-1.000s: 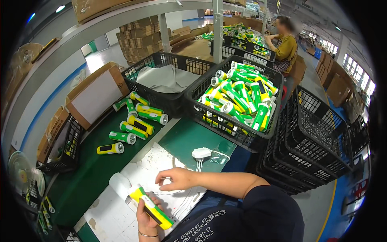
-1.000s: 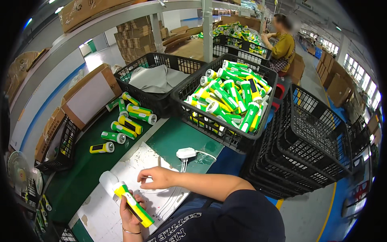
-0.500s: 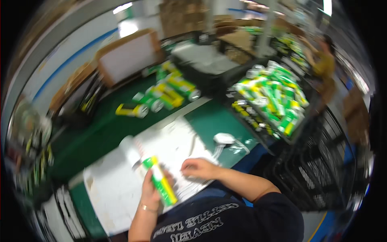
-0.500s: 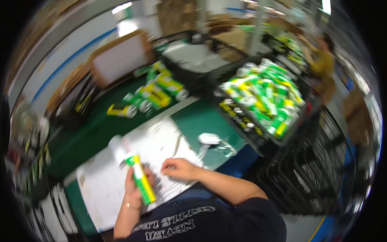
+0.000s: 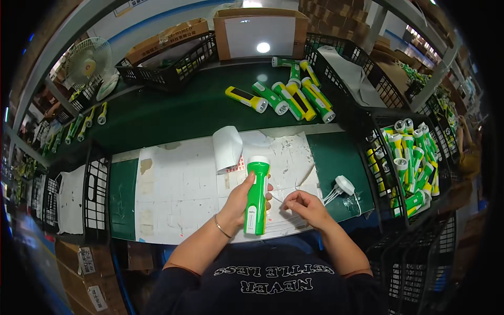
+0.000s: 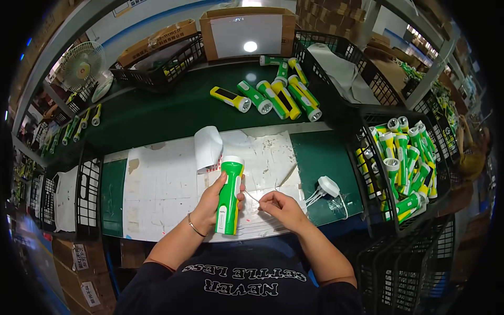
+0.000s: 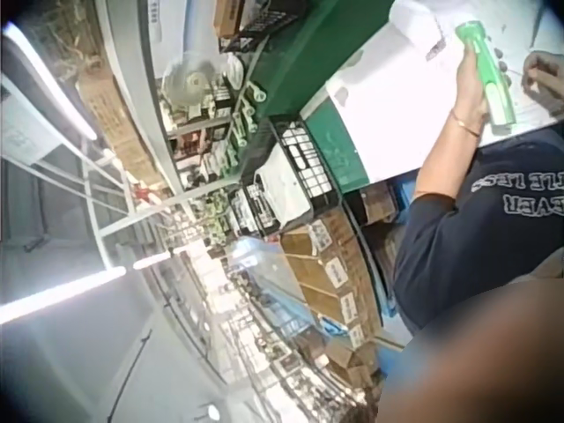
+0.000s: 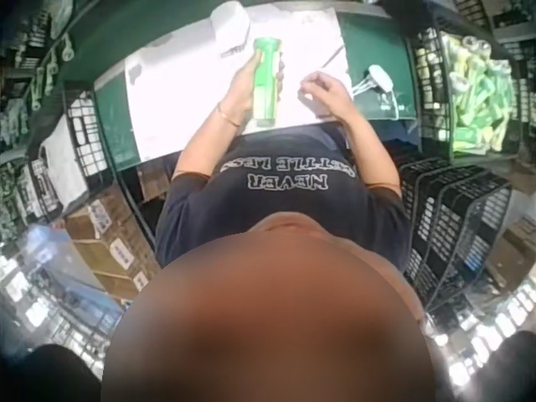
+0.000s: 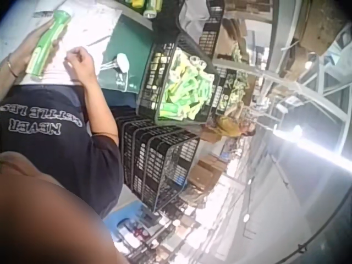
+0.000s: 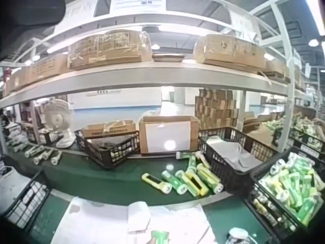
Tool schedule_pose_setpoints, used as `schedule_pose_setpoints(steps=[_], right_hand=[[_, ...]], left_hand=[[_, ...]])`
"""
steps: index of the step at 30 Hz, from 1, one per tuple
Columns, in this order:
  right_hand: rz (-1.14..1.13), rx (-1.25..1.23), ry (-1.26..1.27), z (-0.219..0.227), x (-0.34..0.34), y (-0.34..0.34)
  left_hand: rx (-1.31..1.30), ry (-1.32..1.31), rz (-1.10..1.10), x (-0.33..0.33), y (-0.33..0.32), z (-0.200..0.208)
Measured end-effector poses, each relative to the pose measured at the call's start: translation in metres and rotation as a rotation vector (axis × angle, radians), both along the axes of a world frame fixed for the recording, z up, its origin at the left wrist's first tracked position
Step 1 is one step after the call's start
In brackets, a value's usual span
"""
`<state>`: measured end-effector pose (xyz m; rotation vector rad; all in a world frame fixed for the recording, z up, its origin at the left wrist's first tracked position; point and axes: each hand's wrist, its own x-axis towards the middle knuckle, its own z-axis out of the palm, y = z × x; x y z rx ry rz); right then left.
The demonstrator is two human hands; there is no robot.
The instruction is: Applying labels and testing flashlight assemblies on a factory line.
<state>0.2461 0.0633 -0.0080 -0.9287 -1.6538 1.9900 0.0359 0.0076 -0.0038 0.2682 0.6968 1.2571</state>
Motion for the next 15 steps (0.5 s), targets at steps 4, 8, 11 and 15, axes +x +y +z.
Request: schedule_pose_setpoints(steps=[4,8,11,15], right_hand=[[0.005,0.014,-0.046,-0.005,-0.001,-0.005],[-0.009,-0.023,-0.108,0.008,-0.002,-0.01],[0.011,0.13,-0.111,0.01,-0.003,-0.009],[-0.079,0.811,-0.197,0.034,-0.016,-0.012]], left_hand=[[-0.01,-0.056,-0.009,0.001,-0.002,0.002],[-0.022,-0.031,0.011,0.001,-0.005,0.001],[0.028,-0.018,0.03,0.002,-0.002,-0.002],[0.051,0.151,0.077,0.005,0.005,0.016]])
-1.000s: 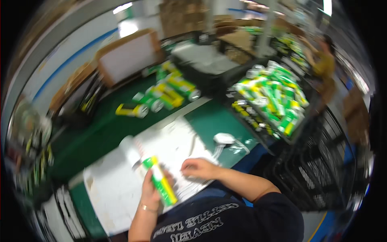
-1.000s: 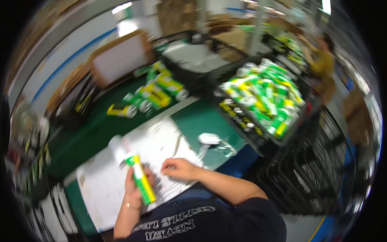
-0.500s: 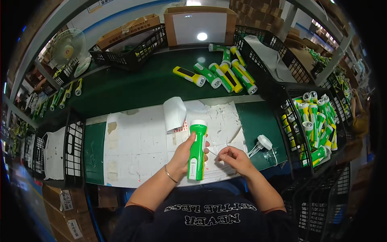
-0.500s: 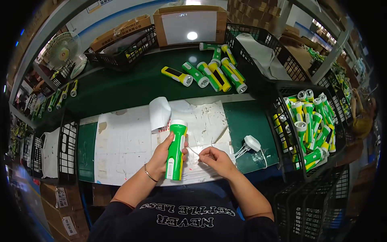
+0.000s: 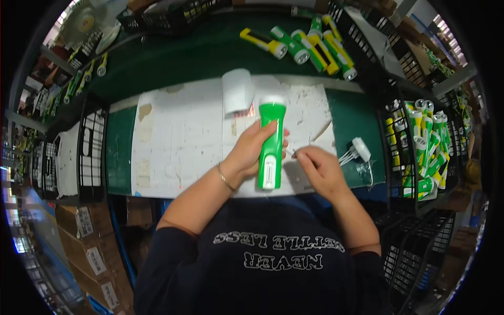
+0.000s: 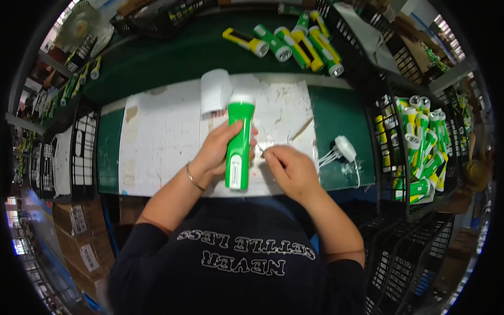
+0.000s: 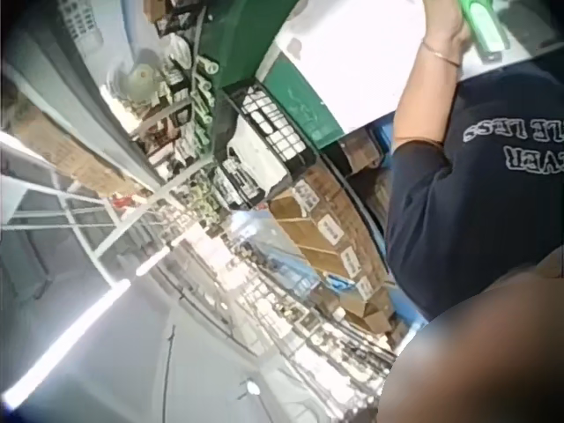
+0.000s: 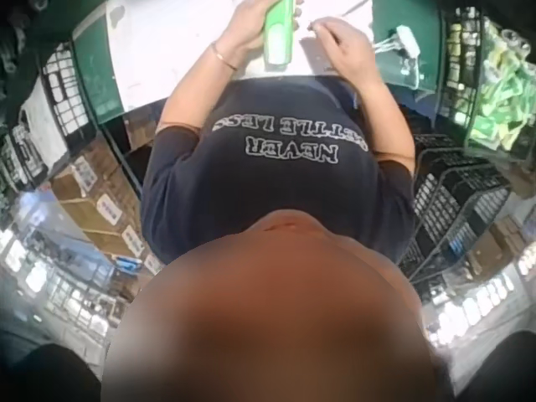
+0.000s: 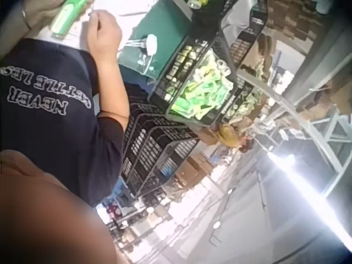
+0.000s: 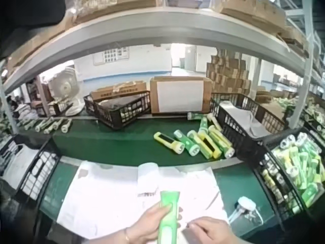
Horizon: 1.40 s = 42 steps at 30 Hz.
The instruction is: Applying labels and testing flashlight assemblies on a factory line.
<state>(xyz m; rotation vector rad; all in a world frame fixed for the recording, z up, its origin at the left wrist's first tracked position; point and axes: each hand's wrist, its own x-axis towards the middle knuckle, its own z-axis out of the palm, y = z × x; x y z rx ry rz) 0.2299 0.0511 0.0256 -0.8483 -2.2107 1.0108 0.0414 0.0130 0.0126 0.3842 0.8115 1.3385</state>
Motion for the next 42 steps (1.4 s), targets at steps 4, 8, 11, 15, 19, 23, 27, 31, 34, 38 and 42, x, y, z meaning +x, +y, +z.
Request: schedule_pose_setpoints(steps=[4,8,11,15,19,23,27,31,34,38,42], right_hand=[[0.063,0.529,-0.228,0.024,-0.018,-0.001],[0.112,0.638,-0.324,0.019,-0.024,-0.008],[0.387,0.601,-0.145,0.021,-0.021,-0.015],[0.574,0.572,-0.142,0.014,-0.018,-0.036],[0.31,0.454,-0.01,0.013,-0.031,-0.021],[-0.009,-0.197,-0.014,-0.001,-0.044,0.005],[0.024,-0.129,0.043,-0.009,-0.037,0.012],[-0.024,-0.247,0.171,-0.009,-0.029,0.026],[-0.052,-0.353,0.166,-0.001,-0.023,0.038],[0.027,-0.407,-0.004,0.033,-0.025,0.042],[0.331,-0.454,-0.007,0.033,-0.02,0.052]], left_hand=[[0.145,0.283,-0.004,0.0,0.004,0.004],[0.117,0.226,0.013,0.002,-0.003,0.0],[0.144,0.272,0.022,-0.01,-0.004,-0.007],[0.178,0.176,0.199,-0.023,0.003,0.006],[0.208,0.091,0.155,-0.024,0.003,0.0],[0.207,0.073,0.033,-0.013,0.001,0.0],[0.148,0.231,-0.012,-0.014,-0.003,0.002],[0.076,0.279,-0.062,-0.018,-0.007,0.004],[0.059,0.374,-0.139,-0.02,-0.009,0.003],[0.319,0.988,-0.219,-0.024,-0.017,0.005],[0.564,1.54,-0.205,-0.036,-0.025,0.027]])
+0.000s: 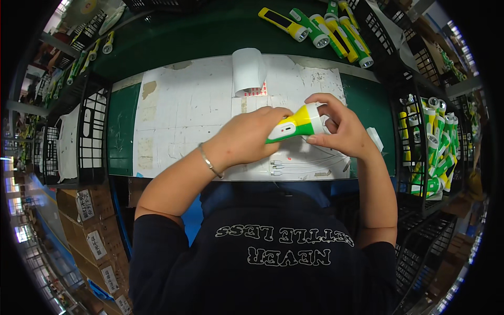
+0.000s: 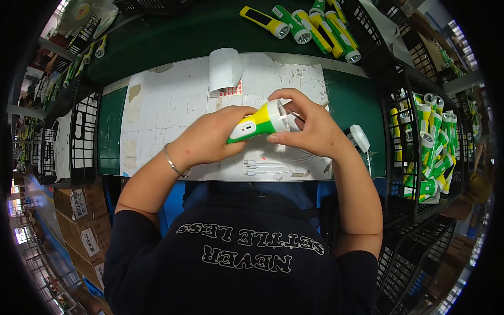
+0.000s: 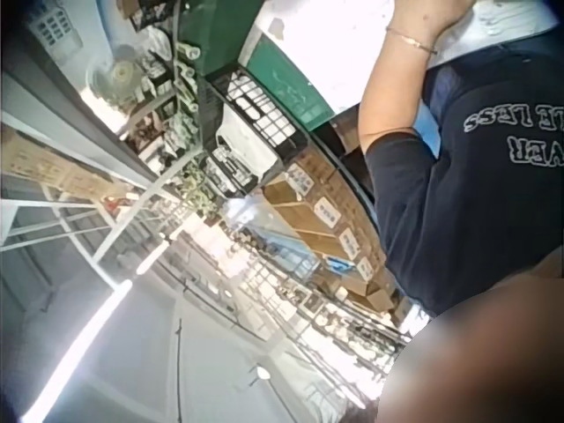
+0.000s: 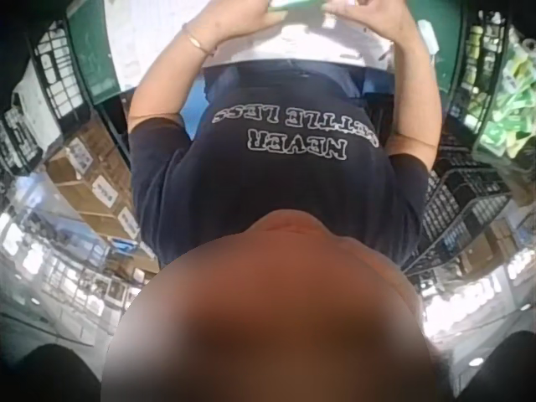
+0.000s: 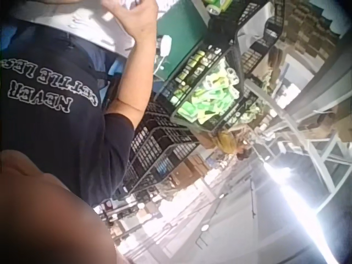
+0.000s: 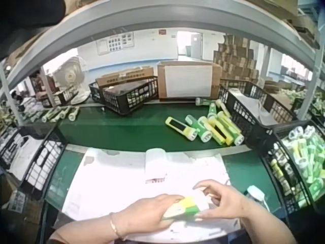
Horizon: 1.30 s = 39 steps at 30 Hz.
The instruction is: Applying labels and testing flashlight assemblies on a factory line.
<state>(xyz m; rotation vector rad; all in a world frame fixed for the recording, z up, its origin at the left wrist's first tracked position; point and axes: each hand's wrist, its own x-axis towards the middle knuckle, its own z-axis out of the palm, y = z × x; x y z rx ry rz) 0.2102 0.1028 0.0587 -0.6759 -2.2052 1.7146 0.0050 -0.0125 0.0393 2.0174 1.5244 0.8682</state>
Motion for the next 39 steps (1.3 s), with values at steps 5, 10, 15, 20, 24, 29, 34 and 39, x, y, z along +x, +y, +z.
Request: schedule_pose_setpoints(steps=[5,10,15,20,24,29,34,39], right_hand=[[-0.108,-0.058,0.035,-0.005,0.013,0.004],[-0.078,-0.148,0.094,-0.016,0.0,0.004],[-0.318,0.019,-0.064,-0.057,-0.031,-0.001],[-0.306,0.69,-0.539,-0.08,-0.037,-0.019],[-0.372,0.446,-0.372,-0.086,-0.024,-0.006],[-0.353,-0.209,0.112,-0.058,-0.012,-0.006],[-0.334,-0.295,0.047,-0.049,-0.004,-0.002],[-0.387,-0.278,0.119,-0.062,0.001,-0.002]], left_hand=[[-0.328,0.345,0.012,-0.039,-0.017,0.025],[-0.403,0.196,-0.044,-0.039,-0.016,0.027],[-0.463,-0.409,0.082,-0.015,-0.002,-0.019],[-0.448,-0.591,0.128,-0.008,-0.005,-0.041],[-0.416,-0.628,0.178,-0.006,-0.003,-0.049],[-0.329,-0.567,0.199,0.001,0.004,-0.056],[-0.229,-0.515,0.116,0.013,0.009,-0.059],[-0.196,-0.166,0.248,0.026,0.005,-0.041]])
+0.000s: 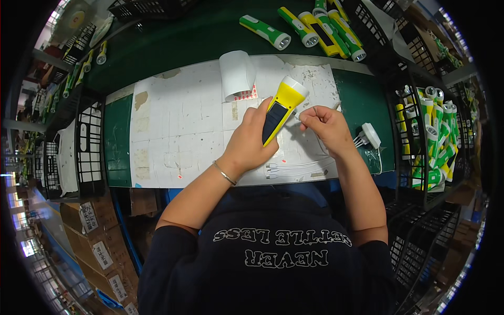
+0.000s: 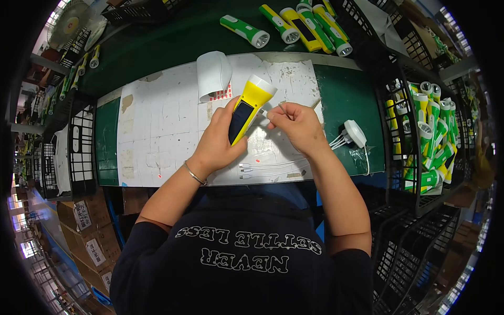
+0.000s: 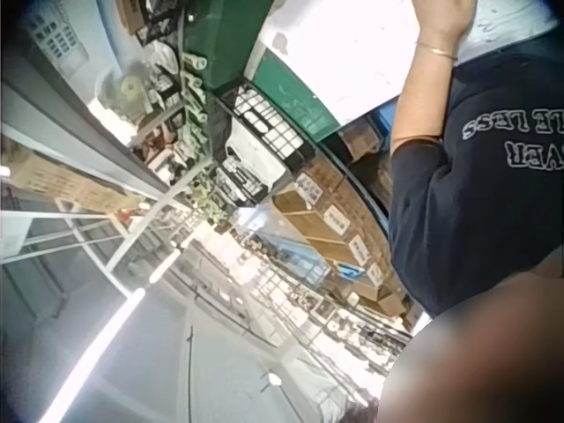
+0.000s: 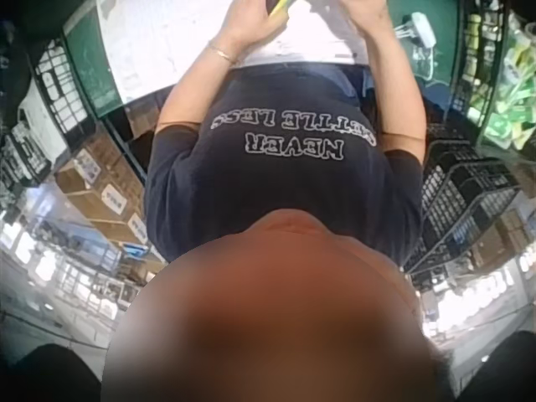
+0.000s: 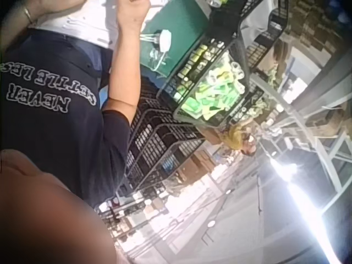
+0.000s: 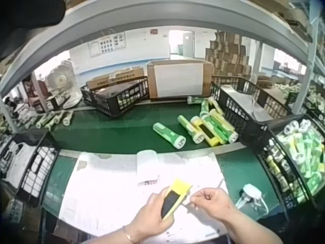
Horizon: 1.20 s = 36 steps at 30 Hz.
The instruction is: Applying labels and testing flashlight assemblies on a factory line.
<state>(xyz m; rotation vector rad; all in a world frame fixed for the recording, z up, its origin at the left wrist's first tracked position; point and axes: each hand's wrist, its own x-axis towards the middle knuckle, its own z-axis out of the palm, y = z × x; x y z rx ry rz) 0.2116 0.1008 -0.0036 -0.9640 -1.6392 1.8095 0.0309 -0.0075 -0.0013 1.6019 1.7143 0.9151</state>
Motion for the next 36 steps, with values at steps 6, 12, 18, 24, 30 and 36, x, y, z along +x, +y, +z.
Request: schedule_pose_setpoints(steps=[6,12,18,24,30,36], right_hand=[[0.012,-0.096,-0.087,0.011,-0.001,-0.002],[-0.001,-0.028,-0.058,0.011,-0.002,-0.003],[0.01,-0.056,-0.11,0.011,-0.001,-0.003],[0.071,-0.005,-0.185,0.015,-0.001,-0.001],[0.053,-0.05,-0.15,0.015,-0.006,0.002],[0.007,0.069,-0.106,0.018,-0.005,0.0]], left_hand=[[0.109,-0.033,0.0,0.001,-0.001,-0.016],[0.23,0.014,0.009,0.003,-0.002,-0.02],[0.151,0.066,0.058,0.006,-0.005,-0.014],[0.151,0.019,-0.005,0.006,-0.007,-0.015],[0.186,0.008,0.023,0.005,-0.002,-0.021],[0.261,0.064,0.124,0.004,0.003,-0.018]])
